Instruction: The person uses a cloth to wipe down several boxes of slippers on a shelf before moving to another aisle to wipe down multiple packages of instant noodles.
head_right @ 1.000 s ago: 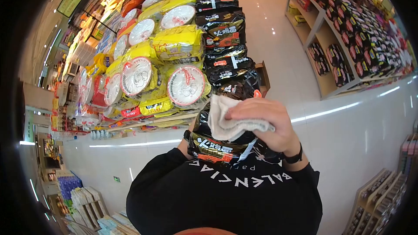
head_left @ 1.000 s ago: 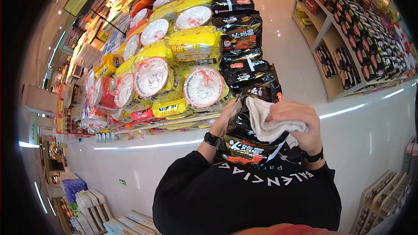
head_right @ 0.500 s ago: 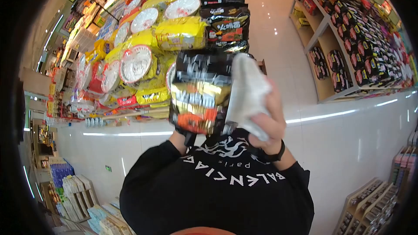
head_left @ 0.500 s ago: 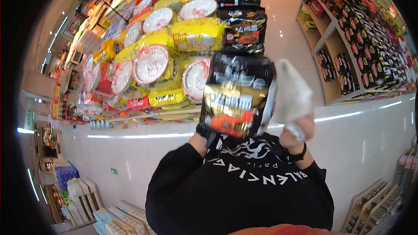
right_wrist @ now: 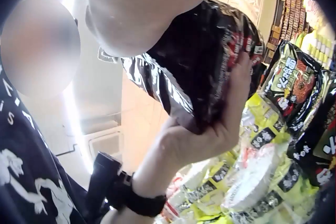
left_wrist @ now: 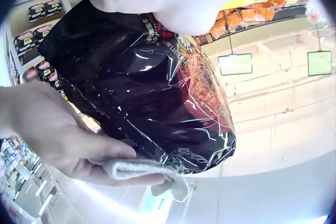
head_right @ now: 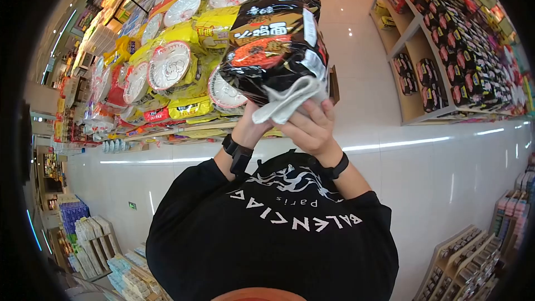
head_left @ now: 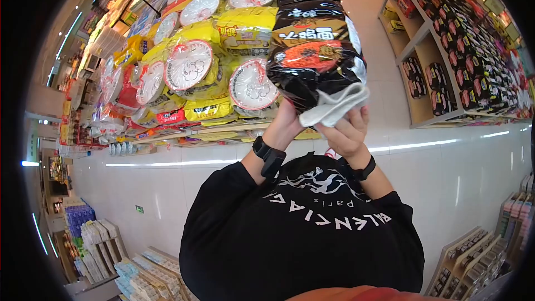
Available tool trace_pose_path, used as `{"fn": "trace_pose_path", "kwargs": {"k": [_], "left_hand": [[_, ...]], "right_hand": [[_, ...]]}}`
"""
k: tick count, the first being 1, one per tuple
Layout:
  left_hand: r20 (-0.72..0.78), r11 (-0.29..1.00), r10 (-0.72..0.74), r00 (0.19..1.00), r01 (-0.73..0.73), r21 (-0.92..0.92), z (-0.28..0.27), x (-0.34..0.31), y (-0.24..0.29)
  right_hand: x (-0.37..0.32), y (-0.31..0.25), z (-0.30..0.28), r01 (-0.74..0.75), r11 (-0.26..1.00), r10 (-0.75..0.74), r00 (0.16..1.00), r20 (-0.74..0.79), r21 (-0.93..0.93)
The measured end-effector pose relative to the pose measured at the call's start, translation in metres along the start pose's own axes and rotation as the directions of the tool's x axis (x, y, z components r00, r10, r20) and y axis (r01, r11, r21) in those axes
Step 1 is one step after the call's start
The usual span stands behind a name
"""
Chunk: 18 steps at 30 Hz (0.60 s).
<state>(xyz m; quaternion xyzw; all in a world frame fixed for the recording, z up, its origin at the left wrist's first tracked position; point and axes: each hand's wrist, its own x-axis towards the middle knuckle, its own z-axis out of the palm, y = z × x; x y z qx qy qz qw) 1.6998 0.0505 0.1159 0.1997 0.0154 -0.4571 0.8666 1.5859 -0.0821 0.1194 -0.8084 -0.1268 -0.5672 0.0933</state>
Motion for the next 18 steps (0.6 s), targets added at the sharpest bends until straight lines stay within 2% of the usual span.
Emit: {"fn": "trace_pose_path", "kwargs": {"k": [1,4,5,6,7,9,10,11,14,15,16,17,18], "left_hand": [[0.163,0.998,-0.019,0.986,0.030,-0.062,-0.008,-0.001,0.000],[0.181,0.992,0.063,0.981,-0.082,0.097,-0.006,-0.036,-0.002],[-0.023,0.971,0.117,0.993,-0.109,0.212,-0.003,-0.044,-0.004],[-0.088,0.946,0.149,0.985,-0.115,0.303,-0.013,-0.046,-0.002],[-0.008,0.930,0.152,0.988,-0.140,0.340,-0.034,-0.035,0.001],[0.105,0.931,0.133,0.985,-0.161,0.327,-0.061,-0.011,0.005],[0.038,0.971,0.103,0.994,-0.109,0.212,-0.040,-0.014,0.005],[-0.029,0.994,0.073,0.997,-0.070,0.087,-0.019,-0.017,0.005],[-0.007,0.998,0.015,1.000,-0.015,0.059,-0.017,-0.012,0.003],[0.005,0.993,0.043,0.999,-0.044,0.106,-0.022,-0.010,0.001],[-0.064,0.980,0.087,0.994,-0.074,0.187,-0.008,-0.013,-0.002],[-0.158,0.976,0.109,0.981,-0.075,0.205,0.005,-0.013,-0.004],[-0.250,0.972,0.131,0.959,-0.075,0.221,0.016,-0.013,-0.006]], "right_hand": [[0.002,-0.003,-0.002,0.021,0.999,-0.023,0.999,0.048,0.030],[0.006,-0.013,-0.008,0.079,0.992,-0.094,0.982,0.165,0.097],[0.004,-0.015,-0.008,0.100,0.990,-0.118,0.974,0.193,0.103],[0.001,-0.016,-0.007,0.121,0.987,-0.143,0.965,0.220,0.109],[-0.003,-0.016,-0.008,0.116,0.988,-0.136,0.968,0.213,0.106],[-0.018,-0.008,-0.012,0.133,0.981,-0.163,0.958,0.237,0.139],[-0.025,-0.003,-0.015,0.140,0.977,-0.177,0.952,0.251,0.159],[-0.032,0.002,-0.015,0.154,0.984,-0.168,0.968,0.188,0.089],[-0.052,0.016,-0.019,0.167,0.986,-0.167,0.981,0.101,0.006],[-0.059,0.019,-0.015,0.059,0.998,-0.060,0.998,0.035,0.035],[-0.065,0.021,-0.012,-0.045,0.996,0.048,0.998,-0.032,0.080],[-0.072,0.019,-0.012,-0.229,0.958,0.241,0.969,-0.051,0.171],[-0.069,0.018,-0.013,-0.336,0.907,0.370,0.924,-0.099,0.252]]}}
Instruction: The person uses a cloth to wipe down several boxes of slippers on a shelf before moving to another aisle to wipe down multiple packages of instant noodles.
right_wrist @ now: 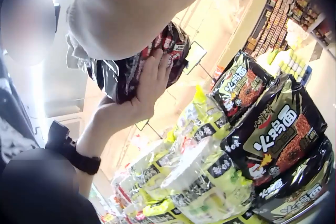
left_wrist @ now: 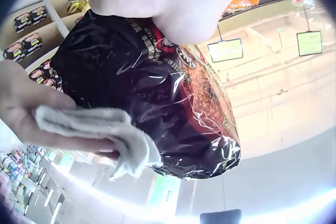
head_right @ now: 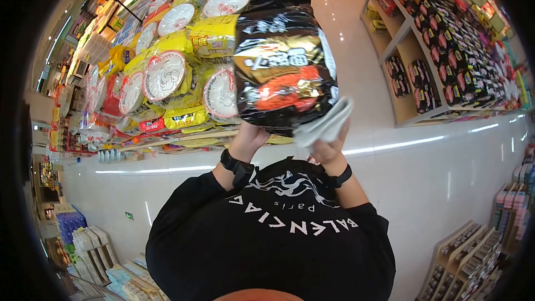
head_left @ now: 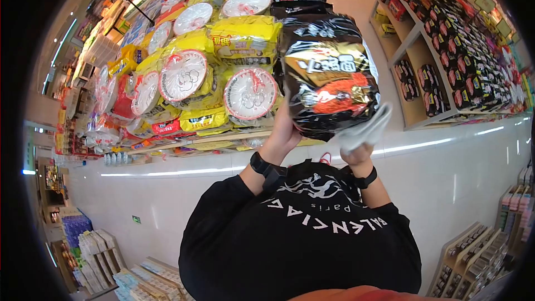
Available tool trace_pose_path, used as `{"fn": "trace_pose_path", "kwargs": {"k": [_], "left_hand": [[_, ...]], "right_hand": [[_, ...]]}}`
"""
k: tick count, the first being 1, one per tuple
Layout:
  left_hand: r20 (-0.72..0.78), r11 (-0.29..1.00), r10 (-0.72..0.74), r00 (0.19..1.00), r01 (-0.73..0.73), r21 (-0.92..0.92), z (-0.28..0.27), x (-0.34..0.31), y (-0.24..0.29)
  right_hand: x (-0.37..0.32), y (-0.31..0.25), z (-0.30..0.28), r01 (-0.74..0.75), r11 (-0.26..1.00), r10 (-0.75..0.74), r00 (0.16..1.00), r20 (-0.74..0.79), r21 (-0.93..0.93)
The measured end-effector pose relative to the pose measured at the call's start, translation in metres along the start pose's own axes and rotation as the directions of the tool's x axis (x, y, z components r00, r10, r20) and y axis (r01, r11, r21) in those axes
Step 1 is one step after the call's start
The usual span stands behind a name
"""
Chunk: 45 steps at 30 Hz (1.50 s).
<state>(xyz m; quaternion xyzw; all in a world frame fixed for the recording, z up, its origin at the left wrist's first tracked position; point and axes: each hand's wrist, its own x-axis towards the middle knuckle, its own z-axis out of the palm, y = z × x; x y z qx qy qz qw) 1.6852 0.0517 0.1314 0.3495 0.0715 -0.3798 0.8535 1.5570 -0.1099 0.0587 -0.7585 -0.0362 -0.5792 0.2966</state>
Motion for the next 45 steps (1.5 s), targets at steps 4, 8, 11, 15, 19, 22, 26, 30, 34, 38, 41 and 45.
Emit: {"fn": "trace_pose_path", "kwargs": {"k": [4,8,11,15,19,22,26,30,34,38,41,45], "left_hand": [[0.079,0.997,-0.020,0.997,0.014,0.080,-0.028,0.026,-0.014],[0.088,0.999,-0.017,0.996,0.013,0.052,-0.005,0.018,-0.012],[0.154,0.996,0.051,0.987,-0.062,0.067,-0.013,0.032,-0.022],[0.210,1.000,-0.013,0.978,0.008,0.024,-0.019,0.030,-0.015],[0.137,0.994,0.068,0.988,-0.055,-0.096,-0.030,0.049,-0.017],[0.058,0.992,0.128,0.990,-0.128,-0.006,-0.035,0.047,-0.003],[-0.002,0.939,0.344,0.939,-0.344,0.000,-0.042,0.046,0.010],[-0.104,0.841,0.531,0.841,-0.508,0.187,-0.016,0.023,0.027],[0.048,0.536,0.739,0.672,-0.630,0.563,-0.032,0.022,0.016],[0.204,0.298,0.761,0.616,-0.611,0.733,-0.033,0.013,0.005],[0.252,0.221,0.717,0.650,-0.554,0.803,-0.034,0.017,0.004],[0.438,0.063,0.615,0.656,-0.595,0.801,-0.026,0.023,-0.001]], "right_hand": [[0.031,-0.031,0.004,-0.196,0.976,0.212,0.951,-0.223,0.090],[0.047,-0.024,0.002,0.117,0.993,-0.119,0.975,-0.187,-0.020],[0.065,-0.042,0.005,0.407,0.883,-0.374,0.911,0.176,-0.234],[0.049,-0.032,0.008,0.406,0.895,-0.315,0.868,0.383,-0.183],[0.036,-0.034,0.002,0.312,0.945,-0.195,0.781,0.593,-0.100],[0.029,-0.031,-0.003,0.193,0.981,-0.126,0.751,0.649,-0.033],[0.025,-0.009,-0.015,-0.192,0.981,0.133,0.724,0.677,0.013],[-0.005,0.024,-0.028,-0.741,0.655,0.547,0.600,0.584,0.148],[0.009,0.028,-0.027,-0.888,0.224,0.761,0.417,0.498,0.401],[0.000,0.026,-0.024,-0.862,0.261,0.662,0.487,0.569,0.435],[-0.039,0.047,-0.029,-0.883,0.276,0.657,0.461,0.596,0.379],[-0.007,0.039,-0.014,-0.946,0.217,0.727,0.321,0.607,0.240]]}}
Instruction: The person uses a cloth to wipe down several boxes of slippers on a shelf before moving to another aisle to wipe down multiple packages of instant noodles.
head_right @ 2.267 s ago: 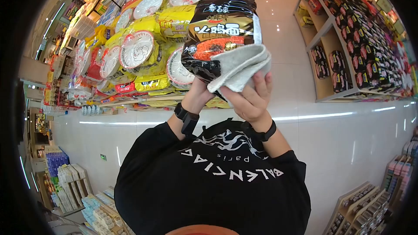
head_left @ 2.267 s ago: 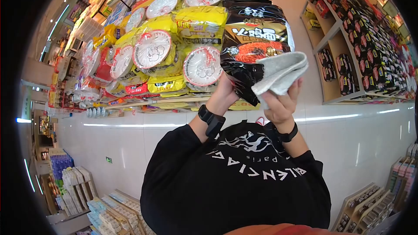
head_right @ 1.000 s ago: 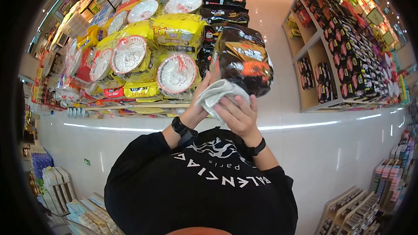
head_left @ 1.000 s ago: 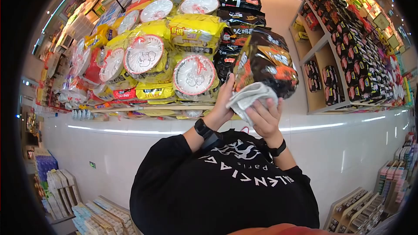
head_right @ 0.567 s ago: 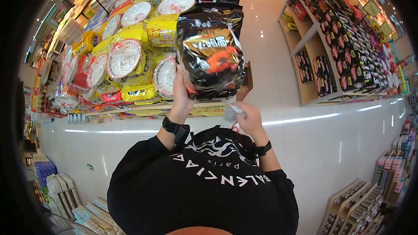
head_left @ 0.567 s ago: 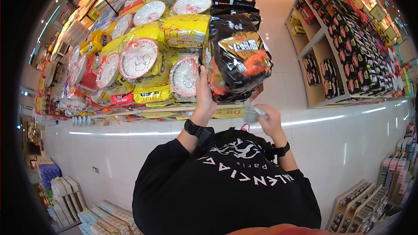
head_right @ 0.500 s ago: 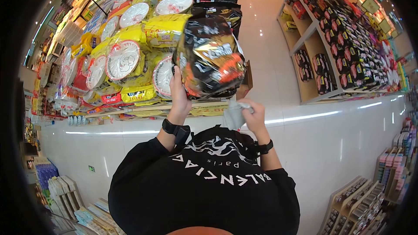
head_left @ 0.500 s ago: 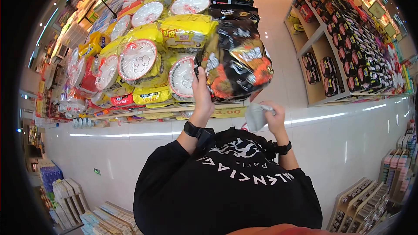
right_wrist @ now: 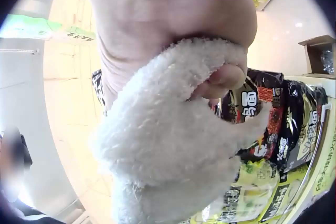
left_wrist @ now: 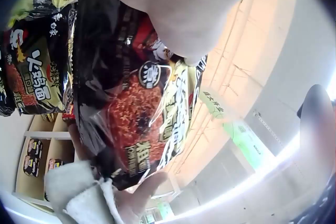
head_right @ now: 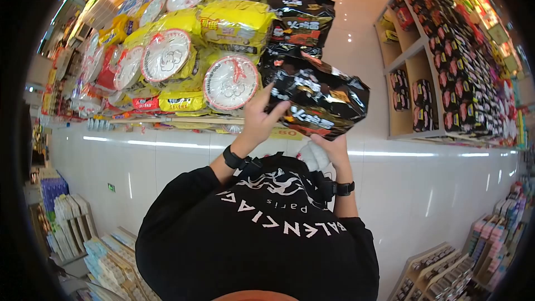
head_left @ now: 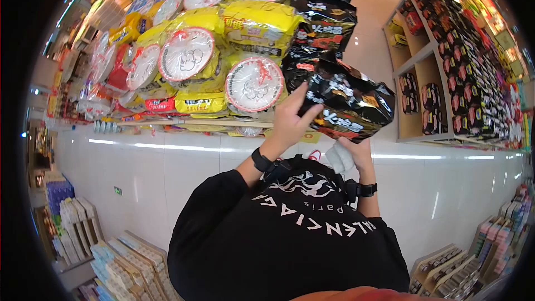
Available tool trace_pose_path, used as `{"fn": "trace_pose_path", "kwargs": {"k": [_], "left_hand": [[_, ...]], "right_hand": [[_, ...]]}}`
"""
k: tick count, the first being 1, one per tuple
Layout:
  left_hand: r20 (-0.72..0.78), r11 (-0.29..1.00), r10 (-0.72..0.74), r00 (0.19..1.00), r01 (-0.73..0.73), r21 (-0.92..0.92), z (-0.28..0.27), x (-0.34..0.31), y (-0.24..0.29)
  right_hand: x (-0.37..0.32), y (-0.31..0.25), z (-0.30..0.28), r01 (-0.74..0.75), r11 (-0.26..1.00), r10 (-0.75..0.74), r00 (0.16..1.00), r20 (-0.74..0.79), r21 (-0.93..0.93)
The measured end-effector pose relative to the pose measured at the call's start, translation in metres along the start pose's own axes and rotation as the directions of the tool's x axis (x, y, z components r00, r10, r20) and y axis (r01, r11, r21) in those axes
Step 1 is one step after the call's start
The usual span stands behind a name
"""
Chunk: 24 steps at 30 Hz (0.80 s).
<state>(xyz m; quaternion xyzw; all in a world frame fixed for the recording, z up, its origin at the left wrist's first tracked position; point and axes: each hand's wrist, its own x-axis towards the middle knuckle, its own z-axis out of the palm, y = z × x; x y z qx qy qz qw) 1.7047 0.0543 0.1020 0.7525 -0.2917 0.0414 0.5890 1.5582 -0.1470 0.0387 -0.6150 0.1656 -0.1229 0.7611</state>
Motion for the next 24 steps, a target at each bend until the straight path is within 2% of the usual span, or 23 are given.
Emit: {"fn": "trace_pose_path", "kwargs": {"k": [2,4,6,9,13,16,20,21,23,24], "left_hand": [[0.035,0.997,0.066,0.997,-0.064,-0.047,0.006,0.001,0.003],[0.098,0.995,0.095,0.991,-0.095,-0.001,0.007,-0.001,-0.009],[0.156,0.993,0.111,0.982,-0.115,0.017,0.009,-0.004,-0.015],[0.117,0.992,0.113,0.987,-0.106,-0.062,0.012,-0.002,-0.019],[0.076,0.986,0.169,0.983,-0.168,-0.018,0.003,0.007,-0.019],[-0.001,0.993,0.122,0.993,-0.122,-0.004,-0.001,0.015,-0.016],[-0.065,0.990,0.121,0.990,-0.116,0.083,-0.003,0.027,-0.023],[-0.093,0.992,0.102,0.990,-0.095,0.081,-0.001,0.030,-0.026],[-0.154,0.996,0.063,0.986,-0.051,0.078,0.003,0.034,-0.037],[-0.153,1.000,-0.004,0.988,0.008,0.022,0.005,0.036,-0.044]], "right_hand": [[0.012,0.012,-0.012,-0.029,0.997,0.029,1.000,-0.004,-0.071],[0.023,0.008,-0.021,-0.082,0.984,0.087,0.996,0.024,-0.157],[0.033,0.005,-0.025,-0.069,0.967,0.080,0.996,0.033,-0.246],[0.048,0.011,-0.028,-0.031,0.938,0.048,0.998,0.039,-0.344],[0.069,0.009,-0.023,0.084,0.919,-0.070,0.996,0.050,-0.384],[0.088,0.001,-0.016,0.102,0.918,-0.094,0.995,0.040,-0.384],[0.116,-0.008,-0.013,0.235,0.864,-0.171,0.969,0.179,-0.445],[0.116,-0.028,-0.001,0.118,0.932,-0.063,0.984,0.168,-0.343],[0.129,-0.026,0.001,0.191,0.914,-0.134,0.975,0.179,-0.357],[0.137,-0.022,0.002,0.203,0.904,-0.149,0.975,0.168,-0.375]]}}
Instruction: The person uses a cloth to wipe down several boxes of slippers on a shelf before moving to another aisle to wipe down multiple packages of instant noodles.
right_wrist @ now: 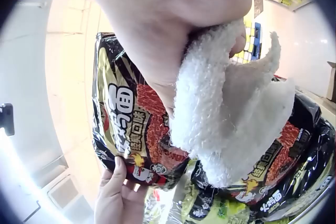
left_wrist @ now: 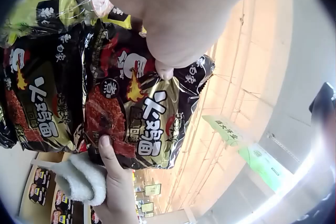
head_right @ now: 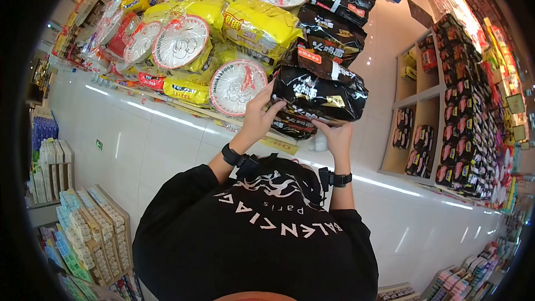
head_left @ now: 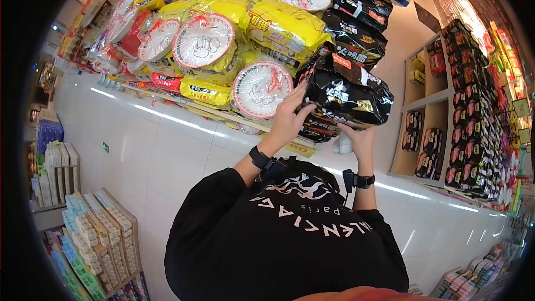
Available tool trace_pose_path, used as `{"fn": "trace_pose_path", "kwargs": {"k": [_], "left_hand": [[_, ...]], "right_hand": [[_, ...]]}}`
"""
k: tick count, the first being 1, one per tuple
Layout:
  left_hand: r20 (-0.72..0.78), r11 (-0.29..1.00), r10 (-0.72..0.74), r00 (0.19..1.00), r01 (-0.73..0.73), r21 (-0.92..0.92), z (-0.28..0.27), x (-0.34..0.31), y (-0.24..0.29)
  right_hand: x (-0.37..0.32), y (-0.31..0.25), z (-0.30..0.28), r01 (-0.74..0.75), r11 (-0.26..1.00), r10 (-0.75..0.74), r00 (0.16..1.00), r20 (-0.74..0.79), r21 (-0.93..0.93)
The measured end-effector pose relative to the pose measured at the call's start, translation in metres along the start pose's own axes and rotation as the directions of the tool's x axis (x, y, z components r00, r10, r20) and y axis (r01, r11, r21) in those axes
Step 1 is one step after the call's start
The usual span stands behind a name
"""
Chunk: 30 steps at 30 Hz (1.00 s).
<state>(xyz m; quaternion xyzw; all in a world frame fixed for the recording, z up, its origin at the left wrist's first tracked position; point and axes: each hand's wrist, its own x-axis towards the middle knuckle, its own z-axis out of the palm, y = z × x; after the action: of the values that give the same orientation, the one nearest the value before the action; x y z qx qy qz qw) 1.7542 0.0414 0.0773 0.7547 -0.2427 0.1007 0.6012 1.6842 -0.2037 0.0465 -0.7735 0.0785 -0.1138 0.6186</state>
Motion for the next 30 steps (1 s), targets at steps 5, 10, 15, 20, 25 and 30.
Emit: {"fn": "trace_pose_path", "kwargs": {"k": [5,10,15,20,25,30], "left_hand": [[-0.075,0.973,-0.187,0.979,0.174,-0.152,0.021,0.016,-0.023],[-0.120,0.973,-0.187,0.975,0.167,-0.161,0.027,0.026,-0.028],[-0.113,0.976,-0.165,0.980,0.146,-0.160,0.024,0.025,-0.031],[-0.151,0.998,-0.059,0.987,0.060,0.001,0.016,0.024,-0.021],[-0.051,0.997,-0.057,0.997,0.059,0.048,-0.010,0.014,-0.003],[0.049,0.979,-0.146,0.988,0.152,-0.135,-0.043,-0.011,0.003]], "right_hand": [[0.016,0.027,0.011,-0.002,0.998,-0.004,0.995,-0.104,-0.057],[0.024,0.024,0.013,-0.083,0.990,0.070,0.991,-0.115,-0.115],[0.023,0.025,0.013,-0.085,0.987,0.070,0.992,-0.108,-0.136],[0.021,0.017,0.016,-0.097,0.987,0.080,0.988,-0.129,-0.131],[0.017,0.032,0.014,-0.007,0.999,0.000,0.991,-0.137,-0.045],[0.004,0.035,0.011,-0.006,1.000,0.004,0.992,-0.130,-0.021]]}}
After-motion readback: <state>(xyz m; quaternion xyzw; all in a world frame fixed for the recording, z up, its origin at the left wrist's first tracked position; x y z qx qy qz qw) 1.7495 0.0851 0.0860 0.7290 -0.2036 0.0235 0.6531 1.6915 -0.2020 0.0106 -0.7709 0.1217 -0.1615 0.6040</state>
